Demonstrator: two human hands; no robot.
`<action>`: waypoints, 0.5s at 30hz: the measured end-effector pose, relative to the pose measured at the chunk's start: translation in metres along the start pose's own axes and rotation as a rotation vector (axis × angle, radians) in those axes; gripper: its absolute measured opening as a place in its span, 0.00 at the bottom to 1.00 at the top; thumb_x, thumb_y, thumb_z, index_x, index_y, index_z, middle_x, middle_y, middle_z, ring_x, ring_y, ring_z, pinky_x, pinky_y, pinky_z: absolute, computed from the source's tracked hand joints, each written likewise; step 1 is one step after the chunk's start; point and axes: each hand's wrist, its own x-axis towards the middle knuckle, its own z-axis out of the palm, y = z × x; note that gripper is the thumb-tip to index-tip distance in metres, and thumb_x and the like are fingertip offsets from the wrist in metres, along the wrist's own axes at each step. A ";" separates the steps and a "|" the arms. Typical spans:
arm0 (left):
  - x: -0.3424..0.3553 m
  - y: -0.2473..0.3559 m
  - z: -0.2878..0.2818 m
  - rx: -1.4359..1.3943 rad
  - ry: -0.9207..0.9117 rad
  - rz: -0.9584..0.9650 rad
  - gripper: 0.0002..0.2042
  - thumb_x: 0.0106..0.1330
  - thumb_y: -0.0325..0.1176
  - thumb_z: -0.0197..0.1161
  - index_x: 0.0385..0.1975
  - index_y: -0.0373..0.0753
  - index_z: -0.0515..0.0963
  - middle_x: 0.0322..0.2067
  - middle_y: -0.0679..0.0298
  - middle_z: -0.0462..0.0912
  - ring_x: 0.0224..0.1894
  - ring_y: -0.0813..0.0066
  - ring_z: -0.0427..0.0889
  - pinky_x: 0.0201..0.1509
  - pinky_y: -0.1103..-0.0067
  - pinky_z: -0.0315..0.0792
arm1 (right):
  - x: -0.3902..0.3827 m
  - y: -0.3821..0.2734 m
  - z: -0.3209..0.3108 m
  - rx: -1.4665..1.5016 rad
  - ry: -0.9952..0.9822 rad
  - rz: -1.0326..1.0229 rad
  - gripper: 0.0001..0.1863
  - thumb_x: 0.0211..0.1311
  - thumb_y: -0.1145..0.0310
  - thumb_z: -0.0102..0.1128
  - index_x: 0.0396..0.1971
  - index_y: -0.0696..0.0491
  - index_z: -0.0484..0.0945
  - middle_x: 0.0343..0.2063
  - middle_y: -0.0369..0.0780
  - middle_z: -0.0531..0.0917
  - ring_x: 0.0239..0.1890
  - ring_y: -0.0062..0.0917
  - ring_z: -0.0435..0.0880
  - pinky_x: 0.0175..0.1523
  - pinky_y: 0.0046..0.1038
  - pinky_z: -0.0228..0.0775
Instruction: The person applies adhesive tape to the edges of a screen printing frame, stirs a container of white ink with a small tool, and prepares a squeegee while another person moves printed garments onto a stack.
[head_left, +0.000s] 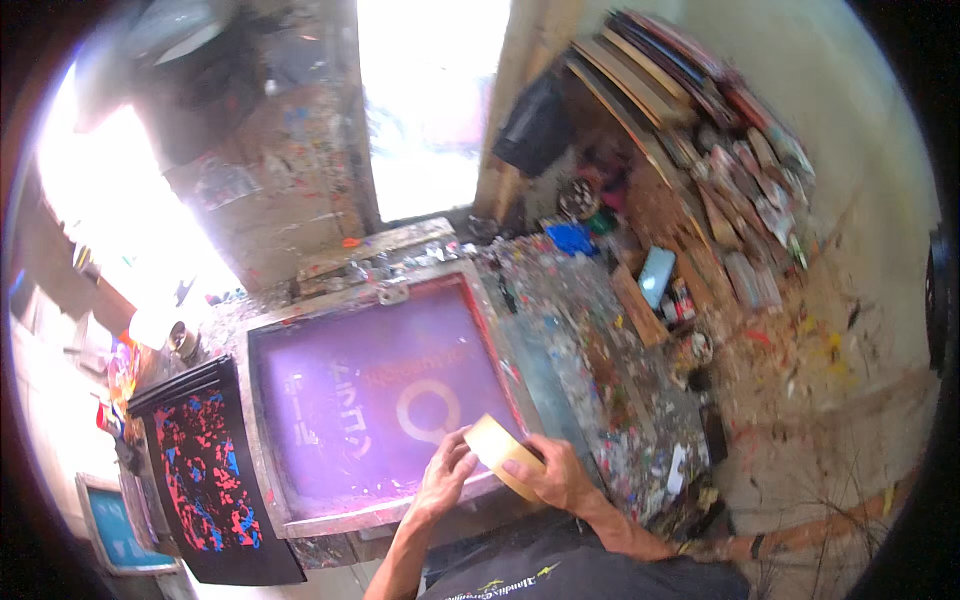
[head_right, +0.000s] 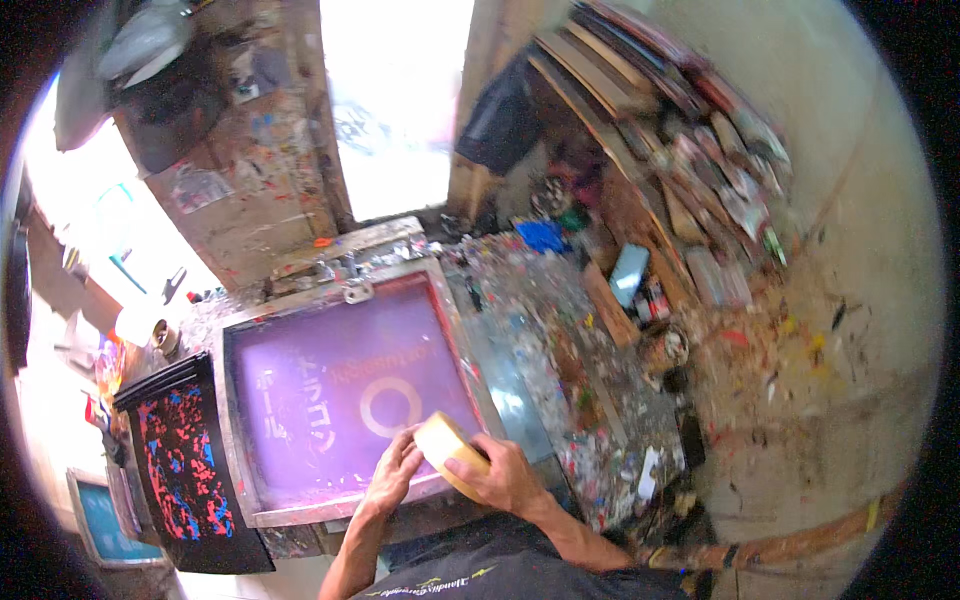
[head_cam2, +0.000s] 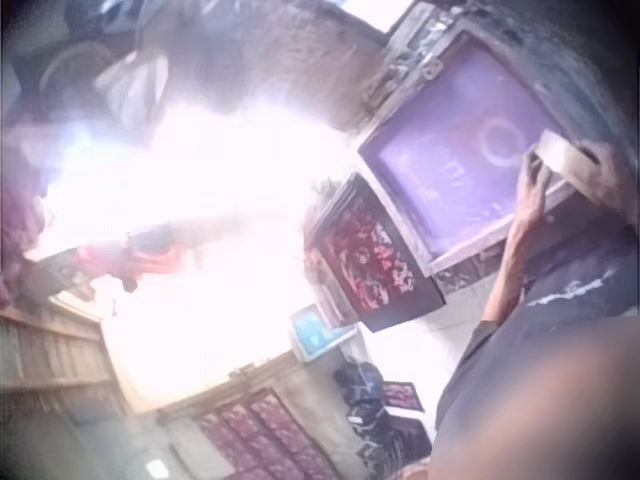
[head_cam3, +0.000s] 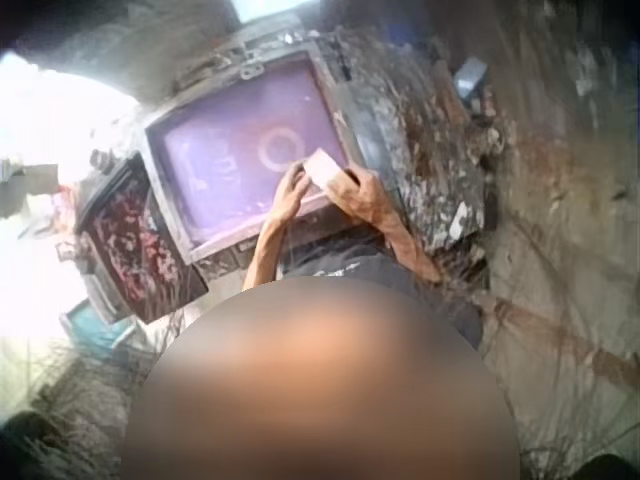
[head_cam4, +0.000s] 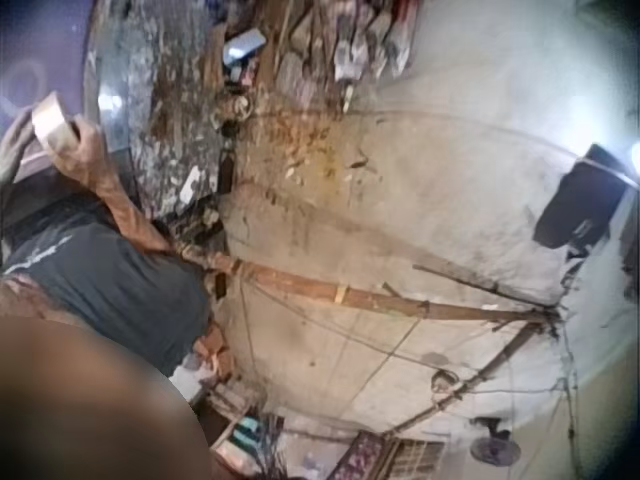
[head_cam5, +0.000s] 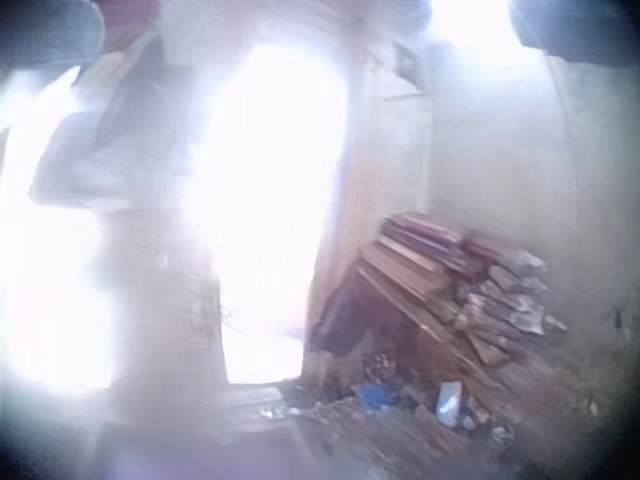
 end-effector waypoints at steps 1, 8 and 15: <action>0.004 0.004 0.014 -0.029 0.012 0.047 0.31 0.71 0.39 0.63 0.70 0.34 0.60 0.65 0.44 0.70 0.70 0.54 0.66 0.73 0.63 0.62 | -0.002 0.014 -0.010 -0.038 0.002 -0.039 0.27 0.61 0.46 0.65 0.36 0.61 0.81 0.29 0.52 0.84 0.32 0.41 0.86 0.39 0.40 0.75; 0.080 -0.010 0.118 0.011 -0.287 0.286 0.30 0.74 0.54 0.55 0.61 0.32 0.72 0.58 0.45 0.76 0.62 0.54 0.75 0.67 0.63 0.68 | -0.073 0.079 -0.096 -0.344 0.271 0.035 0.27 0.68 0.45 0.56 0.44 0.58 0.78 0.34 0.46 0.83 0.36 0.30 0.78 0.43 0.36 0.72; 0.129 -0.023 0.100 0.266 -0.497 0.218 0.33 0.77 0.58 0.40 0.49 0.30 0.80 0.45 0.35 0.81 0.50 0.40 0.80 0.58 0.57 0.71 | -0.087 0.092 -0.030 -0.576 0.556 0.026 0.30 0.63 0.46 0.63 0.49 0.60 0.78 0.37 0.45 0.84 0.38 0.35 0.82 0.47 0.34 0.74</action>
